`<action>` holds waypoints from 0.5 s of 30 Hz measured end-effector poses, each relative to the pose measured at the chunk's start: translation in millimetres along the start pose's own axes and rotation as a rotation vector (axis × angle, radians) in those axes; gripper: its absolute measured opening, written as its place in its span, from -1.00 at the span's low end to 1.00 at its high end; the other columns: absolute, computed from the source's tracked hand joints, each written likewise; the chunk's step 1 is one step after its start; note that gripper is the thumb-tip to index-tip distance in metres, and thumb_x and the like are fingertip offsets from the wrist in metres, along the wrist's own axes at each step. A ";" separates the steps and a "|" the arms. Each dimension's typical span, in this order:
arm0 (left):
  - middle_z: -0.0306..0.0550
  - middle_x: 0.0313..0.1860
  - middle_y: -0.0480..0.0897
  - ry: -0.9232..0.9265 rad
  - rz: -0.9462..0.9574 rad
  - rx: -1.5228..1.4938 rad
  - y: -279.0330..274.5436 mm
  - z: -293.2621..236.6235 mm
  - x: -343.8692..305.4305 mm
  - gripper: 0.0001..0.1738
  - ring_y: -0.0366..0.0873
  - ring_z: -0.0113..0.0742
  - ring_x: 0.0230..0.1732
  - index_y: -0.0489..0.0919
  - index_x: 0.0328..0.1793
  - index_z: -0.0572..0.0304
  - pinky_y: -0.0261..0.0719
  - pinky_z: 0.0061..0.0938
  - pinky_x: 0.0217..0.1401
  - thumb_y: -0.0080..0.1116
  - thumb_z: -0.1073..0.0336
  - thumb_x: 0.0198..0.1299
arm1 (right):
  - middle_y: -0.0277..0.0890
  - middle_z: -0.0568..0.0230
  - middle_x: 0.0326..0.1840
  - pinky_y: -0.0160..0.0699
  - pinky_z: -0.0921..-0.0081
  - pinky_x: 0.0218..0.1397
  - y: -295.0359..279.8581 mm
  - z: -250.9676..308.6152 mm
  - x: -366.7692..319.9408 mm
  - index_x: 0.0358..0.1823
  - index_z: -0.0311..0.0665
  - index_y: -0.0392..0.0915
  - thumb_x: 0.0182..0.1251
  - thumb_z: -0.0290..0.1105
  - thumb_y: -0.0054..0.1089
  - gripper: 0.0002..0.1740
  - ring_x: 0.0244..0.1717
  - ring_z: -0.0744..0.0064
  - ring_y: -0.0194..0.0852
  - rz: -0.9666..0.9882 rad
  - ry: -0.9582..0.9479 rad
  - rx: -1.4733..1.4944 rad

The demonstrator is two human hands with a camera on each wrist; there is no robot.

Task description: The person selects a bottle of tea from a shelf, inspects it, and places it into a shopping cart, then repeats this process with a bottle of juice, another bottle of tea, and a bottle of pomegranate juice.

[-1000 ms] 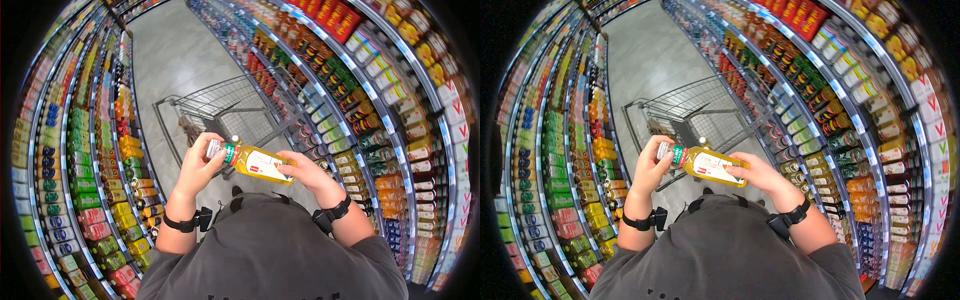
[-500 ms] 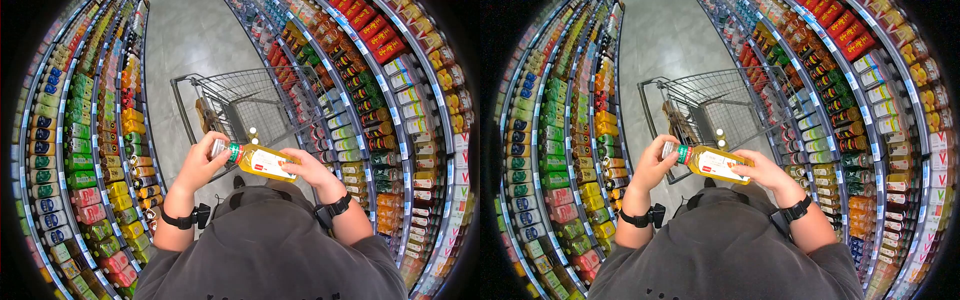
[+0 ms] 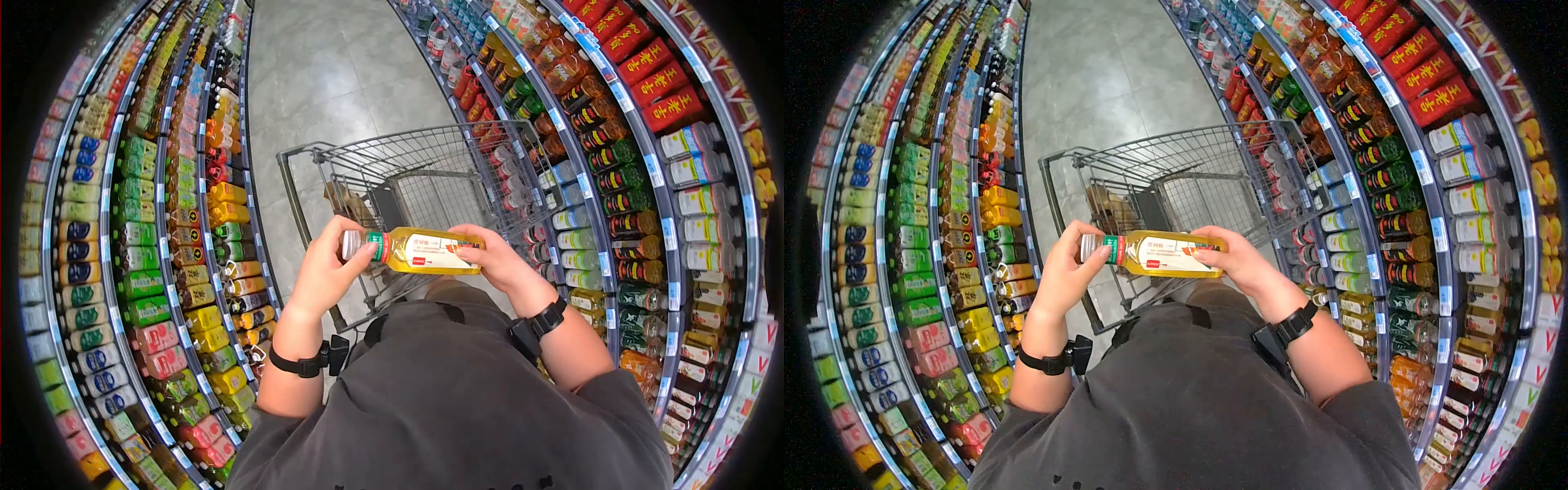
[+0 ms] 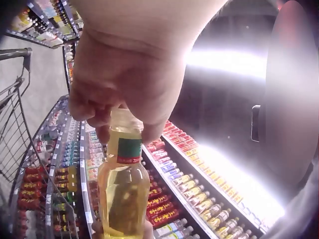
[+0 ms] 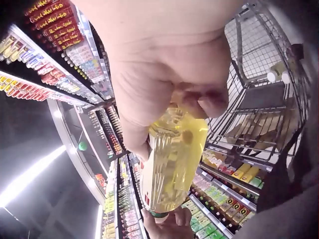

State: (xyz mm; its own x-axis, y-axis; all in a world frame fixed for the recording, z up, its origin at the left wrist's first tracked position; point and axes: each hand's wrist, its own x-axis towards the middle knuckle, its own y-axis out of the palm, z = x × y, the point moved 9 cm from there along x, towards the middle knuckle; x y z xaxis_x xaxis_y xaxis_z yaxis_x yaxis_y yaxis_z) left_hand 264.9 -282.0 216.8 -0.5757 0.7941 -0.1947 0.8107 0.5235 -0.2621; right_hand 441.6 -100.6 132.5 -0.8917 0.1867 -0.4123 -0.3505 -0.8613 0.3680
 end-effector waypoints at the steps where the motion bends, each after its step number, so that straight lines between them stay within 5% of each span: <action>1: -0.33 -0.26 0.52 -0.014 -0.031 0.052 -1.9 -2.8 11.9 -0.74 0.40 -0.59 -0.23 0.50 0.07 0.20 0.38 -0.60 -0.19 0.31 0.29 0.41 | 0.62 0.20 0.20 0.55 0.47 0.27 -6.5 6.4 10.9 0.36 -0.40 0.46 0.47 -0.30 0.34 -0.46 0.18 0.49 0.56 -0.001 0.003 0.014; 4: -0.32 -0.29 0.52 -0.079 -0.065 0.097 1.4 25.9 52.5 -0.75 0.41 -0.60 -0.25 0.51 0.05 0.21 0.37 -0.60 -0.21 0.32 0.29 0.40 | 0.63 0.26 0.15 0.60 0.54 0.10 -35.1 -0.3 46.4 0.35 -0.34 0.49 0.52 -0.24 0.29 -0.50 0.10 0.55 0.58 -0.076 0.152 0.011; 6: -0.28 -0.48 0.58 -0.075 -0.131 0.038 6.6 37.2 80.1 -0.69 0.47 -0.57 -0.44 0.54 -0.04 0.22 0.42 -0.53 -0.41 0.42 0.21 0.33 | 0.64 0.34 0.09 0.57 0.65 -0.05 -55.8 -16.1 77.5 0.34 -0.28 0.51 0.58 -0.16 0.21 -0.53 0.02 0.64 0.59 -0.073 0.196 0.152; 10: -0.23 -0.53 0.56 -0.104 -0.155 0.218 35.8 67.2 132.4 -0.67 0.47 -0.52 -0.51 0.55 -0.06 0.20 0.38 -0.47 -0.46 0.45 0.19 0.29 | 0.57 0.49 -0.10 0.37 0.69 -0.34 -104.8 -66.0 129.7 0.35 -0.23 0.51 0.61 -0.09 0.15 -0.53 -0.31 0.72 0.39 -0.117 0.350 0.131; 11: -0.07 -0.51 0.63 -0.124 -0.144 0.291 44.8 78.3 144.1 -0.65 0.62 -0.28 -0.51 0.57 -0.05 0.19 0.49 -0.34 -0.43 0.44 0.13 0.27 | 0.53 0.49 -0.13 0.26 0.66 -0.44 -115.9 -88.2 143.1 0.36 -0.20 0.51 0.61 -0.11 0.13 -0.54 -0.41 0.67 0.26 -0.103 0.340 0.162; 12: -0.07 -0.51 0.63 -0.141 -0.121 0.295 55.2 87.5 155.7 -0.65 0.62 -0.28 -0.51 0.57 -0.05 0.19 0.49 -0.34 -0.43 0.44 0.13 0.27 | 0.53 0.49 -0.13 0.26 0.66 -0.44 -117.8 -96.5 148.1 0.36 -0.20 0.51 0.61 -0.11 0.13 -0.54 -0.41 0.67 0.26 -0.115 0.355 0.183; 15: 0.26 -0.34 0.74 -0.278 -0.023 0.486 83.1 129.9 185.3 -0.57 0.73 0.28 -0.23 0.60 0.00 0.18 0.66 -0.05 -0.17 0.37 0.00 0.25 | 0.58 0.36 0.03 0.49 0.64 -0.33 -124.4 -136.7 168.1 0.59 -0.21 0.31 0.57 -0.32 0.10 -0.40 -0.32 0.65 0.46 -0.229 0.427 0.336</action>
State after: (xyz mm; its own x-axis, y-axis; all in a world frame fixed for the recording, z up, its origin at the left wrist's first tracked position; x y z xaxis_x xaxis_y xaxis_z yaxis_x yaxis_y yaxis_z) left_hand 211.8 -131.4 36.2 -0.6525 0.6385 -0.4081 0.6932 0.2854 -0.6619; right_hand 374.4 -26.6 -96.5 -0.6129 0.0838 -0.7857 -0.6545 -0.6110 0.4453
